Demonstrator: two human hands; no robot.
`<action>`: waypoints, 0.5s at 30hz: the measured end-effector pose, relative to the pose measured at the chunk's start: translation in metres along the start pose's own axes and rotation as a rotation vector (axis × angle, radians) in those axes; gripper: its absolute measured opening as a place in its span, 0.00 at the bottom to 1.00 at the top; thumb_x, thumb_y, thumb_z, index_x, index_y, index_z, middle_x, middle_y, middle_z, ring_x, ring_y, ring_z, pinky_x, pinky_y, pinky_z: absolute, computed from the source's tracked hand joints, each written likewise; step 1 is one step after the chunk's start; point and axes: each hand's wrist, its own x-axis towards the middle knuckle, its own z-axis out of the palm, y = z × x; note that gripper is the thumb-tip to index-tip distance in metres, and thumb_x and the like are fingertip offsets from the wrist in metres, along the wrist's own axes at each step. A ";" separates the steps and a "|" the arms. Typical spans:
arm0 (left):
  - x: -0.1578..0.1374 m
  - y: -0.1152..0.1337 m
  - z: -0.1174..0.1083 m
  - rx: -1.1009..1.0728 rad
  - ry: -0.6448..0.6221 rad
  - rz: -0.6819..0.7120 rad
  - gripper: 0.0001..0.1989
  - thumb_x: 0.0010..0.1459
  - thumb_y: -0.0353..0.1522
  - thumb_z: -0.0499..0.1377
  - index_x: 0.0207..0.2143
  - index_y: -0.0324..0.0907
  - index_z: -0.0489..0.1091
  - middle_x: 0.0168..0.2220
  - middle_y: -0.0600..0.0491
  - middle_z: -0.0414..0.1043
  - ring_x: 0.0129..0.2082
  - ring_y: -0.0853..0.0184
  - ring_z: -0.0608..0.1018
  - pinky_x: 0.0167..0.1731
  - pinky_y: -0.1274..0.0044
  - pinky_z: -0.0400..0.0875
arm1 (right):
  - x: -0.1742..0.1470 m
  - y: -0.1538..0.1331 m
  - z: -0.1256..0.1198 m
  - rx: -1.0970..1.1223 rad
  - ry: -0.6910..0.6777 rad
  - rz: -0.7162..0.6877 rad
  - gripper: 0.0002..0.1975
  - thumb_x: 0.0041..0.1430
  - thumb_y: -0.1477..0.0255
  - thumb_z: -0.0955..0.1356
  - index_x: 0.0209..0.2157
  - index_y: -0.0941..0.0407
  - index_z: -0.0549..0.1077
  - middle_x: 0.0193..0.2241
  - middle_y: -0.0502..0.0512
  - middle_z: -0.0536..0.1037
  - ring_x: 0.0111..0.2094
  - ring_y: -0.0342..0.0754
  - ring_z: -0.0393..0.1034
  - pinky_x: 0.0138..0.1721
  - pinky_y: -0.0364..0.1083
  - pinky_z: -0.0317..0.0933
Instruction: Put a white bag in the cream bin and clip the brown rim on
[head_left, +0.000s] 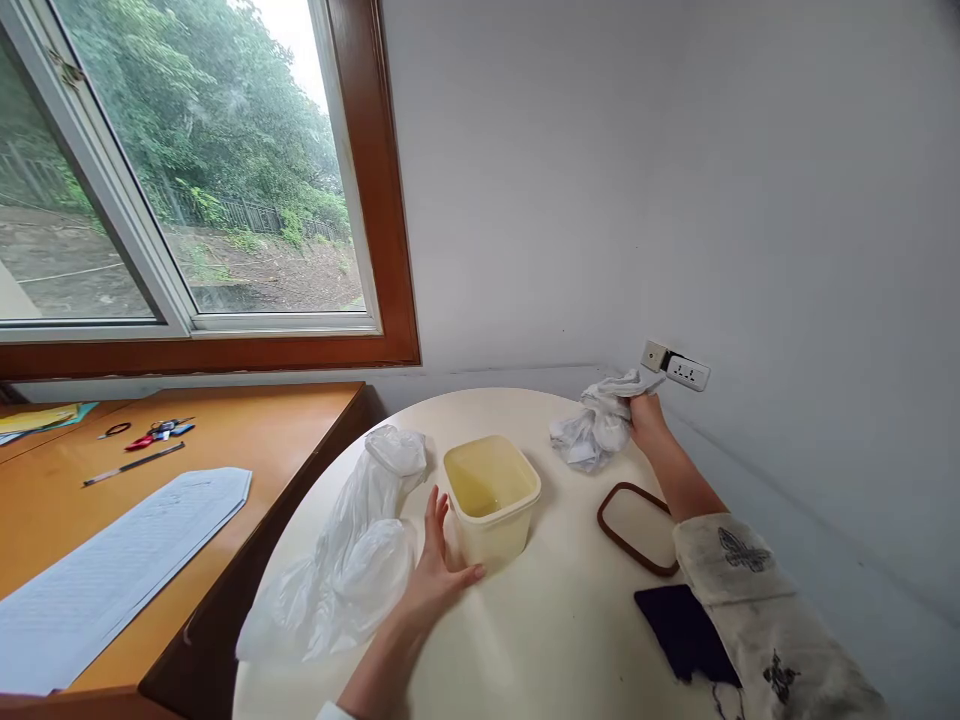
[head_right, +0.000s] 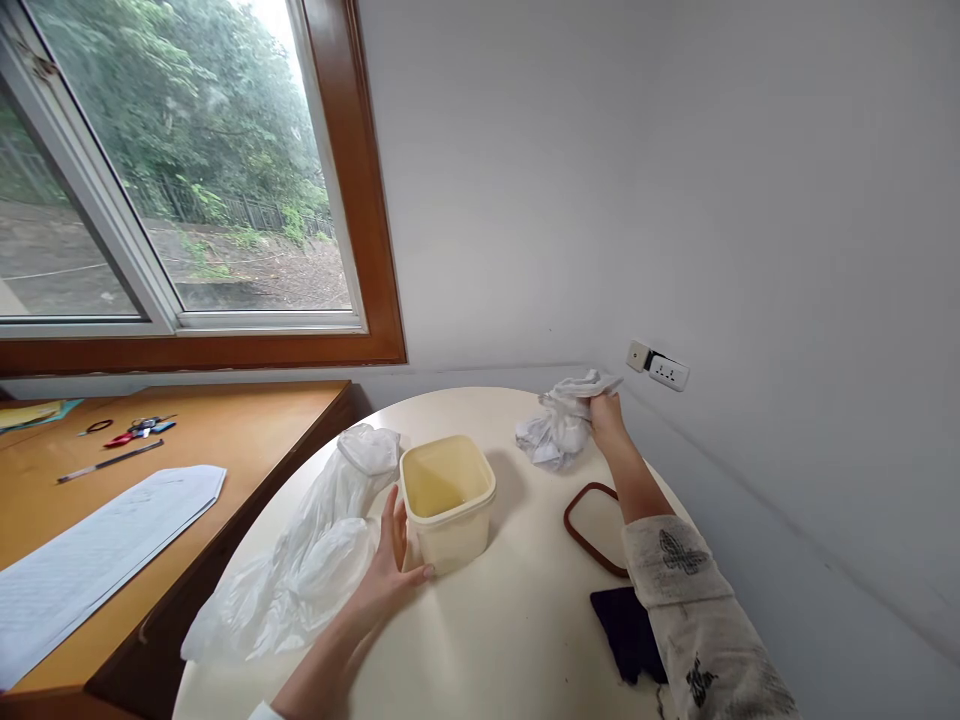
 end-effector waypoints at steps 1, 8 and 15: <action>-0.002 0.002 0.000 0.007 -0.012 0.014 0.60 0.37 0.46 0.67 0.61 0.56 0.25 0.65 0.48 0.29 0.63 0.55 0.37 0.59 0.61 0.38 | -0.003 -0.005 -0.001 0.017 -0.034 -0.005 0.13 0.45 0.58 0.64 0.25 0.55 0.65 0.21 0.47 0.70 0.25 0.43 0.65 0.26 0.41 0.60; -0.010 0.012 -0.001 0.017 -0.007 0.060 0.59 0.37 0.50 0.65 0.61 0.54 0.26 0.64 0.49 0.28 0.63 0.55 0.34 0.59 0.60 0.34 | -0.035 -0.037 -0.013 -0.010 -0.378 0.025 0.14 0.42 0.58 0.63 0.19 0.53 0.58 0.16 0.47 0.61 0.19 0.42 0.56 0.20 0.43 0.54; -0.018 0.019 -0.002 0.018 0.057 0.093 0.53 0.41 0.50 0.62 0.61 0.53 0.31 0.64 0.50 0.30 0.63 0.55 0.36 0.60 0.62 0.33 | -0.060 -0.056 -0.021 -0.091 -0.676 0.110 0.16 0.39 0.54 0.61 0.18 0.52 0.56 0.15 0.47 0.58 0.17 0.42 0.53 0.19 0.44 0.51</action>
